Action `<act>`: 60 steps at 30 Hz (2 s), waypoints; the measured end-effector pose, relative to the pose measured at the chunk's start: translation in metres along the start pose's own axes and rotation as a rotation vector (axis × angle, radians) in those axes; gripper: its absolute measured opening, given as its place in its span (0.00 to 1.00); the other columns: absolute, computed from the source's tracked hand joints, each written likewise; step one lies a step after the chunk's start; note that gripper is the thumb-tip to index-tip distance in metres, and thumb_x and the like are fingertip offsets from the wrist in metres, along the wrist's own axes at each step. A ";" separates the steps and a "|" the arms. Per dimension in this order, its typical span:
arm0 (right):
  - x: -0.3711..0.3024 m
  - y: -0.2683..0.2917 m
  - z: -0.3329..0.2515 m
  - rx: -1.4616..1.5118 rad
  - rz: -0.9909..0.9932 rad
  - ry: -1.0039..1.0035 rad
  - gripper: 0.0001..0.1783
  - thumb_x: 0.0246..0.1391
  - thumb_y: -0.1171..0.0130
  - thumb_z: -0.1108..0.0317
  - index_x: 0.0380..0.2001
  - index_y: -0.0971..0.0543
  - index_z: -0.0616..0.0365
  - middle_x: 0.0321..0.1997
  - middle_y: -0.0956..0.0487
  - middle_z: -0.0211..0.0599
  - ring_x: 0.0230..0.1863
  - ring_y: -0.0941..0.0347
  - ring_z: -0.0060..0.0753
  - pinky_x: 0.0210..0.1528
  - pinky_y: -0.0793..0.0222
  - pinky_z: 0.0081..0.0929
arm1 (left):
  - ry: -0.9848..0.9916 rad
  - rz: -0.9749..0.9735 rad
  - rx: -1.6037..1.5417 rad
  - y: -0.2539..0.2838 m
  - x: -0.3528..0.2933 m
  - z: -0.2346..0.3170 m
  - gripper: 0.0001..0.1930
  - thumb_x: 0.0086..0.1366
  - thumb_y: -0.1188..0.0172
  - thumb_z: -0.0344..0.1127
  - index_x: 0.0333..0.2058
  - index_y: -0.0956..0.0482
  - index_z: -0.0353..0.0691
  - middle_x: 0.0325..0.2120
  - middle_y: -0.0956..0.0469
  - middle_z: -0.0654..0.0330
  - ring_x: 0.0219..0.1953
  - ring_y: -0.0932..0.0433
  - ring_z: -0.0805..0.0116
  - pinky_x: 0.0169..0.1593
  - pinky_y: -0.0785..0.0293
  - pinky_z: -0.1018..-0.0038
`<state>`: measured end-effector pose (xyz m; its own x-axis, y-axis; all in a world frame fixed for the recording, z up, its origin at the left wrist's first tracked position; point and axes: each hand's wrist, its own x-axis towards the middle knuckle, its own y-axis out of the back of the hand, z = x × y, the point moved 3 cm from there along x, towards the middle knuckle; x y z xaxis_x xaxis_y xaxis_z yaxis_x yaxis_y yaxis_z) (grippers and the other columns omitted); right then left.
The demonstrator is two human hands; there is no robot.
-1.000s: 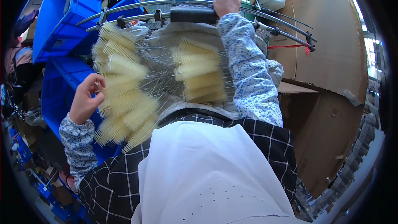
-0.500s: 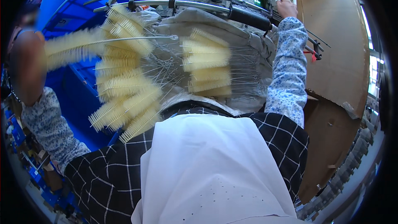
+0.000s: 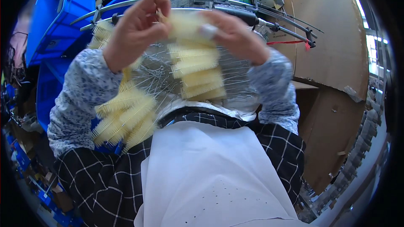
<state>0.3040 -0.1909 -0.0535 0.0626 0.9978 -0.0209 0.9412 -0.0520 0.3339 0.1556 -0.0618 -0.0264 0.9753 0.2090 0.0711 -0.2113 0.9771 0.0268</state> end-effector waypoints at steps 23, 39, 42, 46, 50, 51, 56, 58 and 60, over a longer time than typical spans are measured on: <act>0.058 0.100 0.137 -1.165 0.572 -0.245 0.16 0.49 0.56 0.62 0.43 0.29 0.33 0.38 0.29 0.30 0.42 0.37 0.34 0.45 0.44 0.35 | 0.495 -0.090 0.561 0.078 -0.076 -0.003 0.09 0.49 0.49 0.25 0.32 0.35 0.38 0.18 0.40 0.70 0.19 0.43 0.85 0.22 0.46 0.87; 0.018 0.137 0.153 -1.281 0.799 -0.468 0.25 0.43 0.48 0.56 0.48 0.34 0.45 0.47 0.33 0.33 0.52 0.43 0.37 0.49 0.49 0.44 | 0.122 0.213 0.676 0.132 -0.097 0.067 0.16 0.47 0.52 0.25 0.38 0.37 0.37 0.34 0.37 0.63 0.35 0.37 0.78 0.41 0.40 0.82; 0.016 0.140 0.166 -1.040 0.806 -0.331 0.22 0.43 0.49 0.60 0.45 0.30 0.48 0.44 0.29 0.31 0.49 0.38 0.35 0.47 0.46 0.42 | 0.113 0.198 0.707 0.137 -0.096 0.071 0.16 0.49 0.52 0.25 0.39 0.38 0.37 0.35 0.37 0.63 0.37 0.37 0.77 0.43 0.40 0.81; 0.024 0.131 0.164 -1.010 0.794 -0.312 0.21 0.43 0.50 0.63 0.44 0.29 0.50 0.43 0.29 0.31 0.46 0.34 0.34 0.46 0.43 0.41 | 0.071 0.215 0.751 0.129 -0.092 0.069 0.18 0.49 0.51 0.27 0.41 0.38 0.37 0.36 0.37 0.63 0.38 0.36 0.76 0.44 0.41 0.80; 0.040 0.113 0.155 -1.008 0.779 -0.317 0.20 0.43 0.51 0.64 0.43 0.29 0.50 0.43 0.29 0.32 0.46 0.33 0.35 0.47 0.43 0.42 | 0.075 0.188 0.725 0.126 -0.092 0.074 0.19 0.49 0.51 0.27 0.43 0.38 0.37 0.36 0.37 0.63 0.39 0.37 0.76 0.44 0.41 0.80; 0.045 0.107 0.151 -1.004 0.774 -0.320 0.20 0.43 0.51 0.64 0.43 0.28 0.50 0.43 0.29 0.32 0.46 0.33 0.35 0.47 0.43 0.42 | 0.077 0.188 0.719 0.126 -0.094 0.076 0.19 0.49 0.51 0.27 0.43 0.38 0.37 0.37 0.37 0.63 0.39 0.37 0.76 0.44 0.41 0.79; 0.077 0.067 0.128 -0.991 0.722 -0.344 0.14 0.45 0.55 0.68 0.38 0.28 0.54 0.42 0.29 0.35 0.46 0.33 0.35 0.46 0.44 0.42 | 0.083 0.220 0.763 0.128 -0.101 0.081 0.20 0.48 0.51 0.28 0.43 0.38 0.38 0.37 0.37 0.63 0.39 0.36 0.75 0.44 0.41 0.79; 0.089 0.055 0.122 -1.011 0.731 -0.375 0.15 0.44 0.53 0.66 0.38 0.28 0.52 0.42 0.28 0.35 0.45 0.32 0.37 0.44 0.42 0.43 | 0.060 0.200 0.755 0.132 -0.096 0.076 0.19 0.48 0.50 0.28 0.42 0.38 0.38 0.37 0.37 0.62 0.39 0.36 0.75 0.44 0.40 0.79; 0.101 0.042 0.120 -1.012 0.746 -0.369 0.15 0.44 0.52 0.65 0.39 0.28 0.52 0.42 0.28 0.34 0.44 0.32 0.37 0.44 0.41 0.43 | 0.053 0.186 0.755 0.127 -0.091 0.076 0.19 0.48 0.50 0.28 0.42 0.38 0.38 0.37 0.36 0.62 0.39 0.36 0.75 0.44 0.40 0.79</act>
<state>0.3897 -0.0971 -0.1542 0.6956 0.6641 0.2740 -0.0134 -0.3693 0.9292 0.0352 0.0397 0.0465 0.9174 0.3868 0.0939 -0.3394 0.6371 0.6920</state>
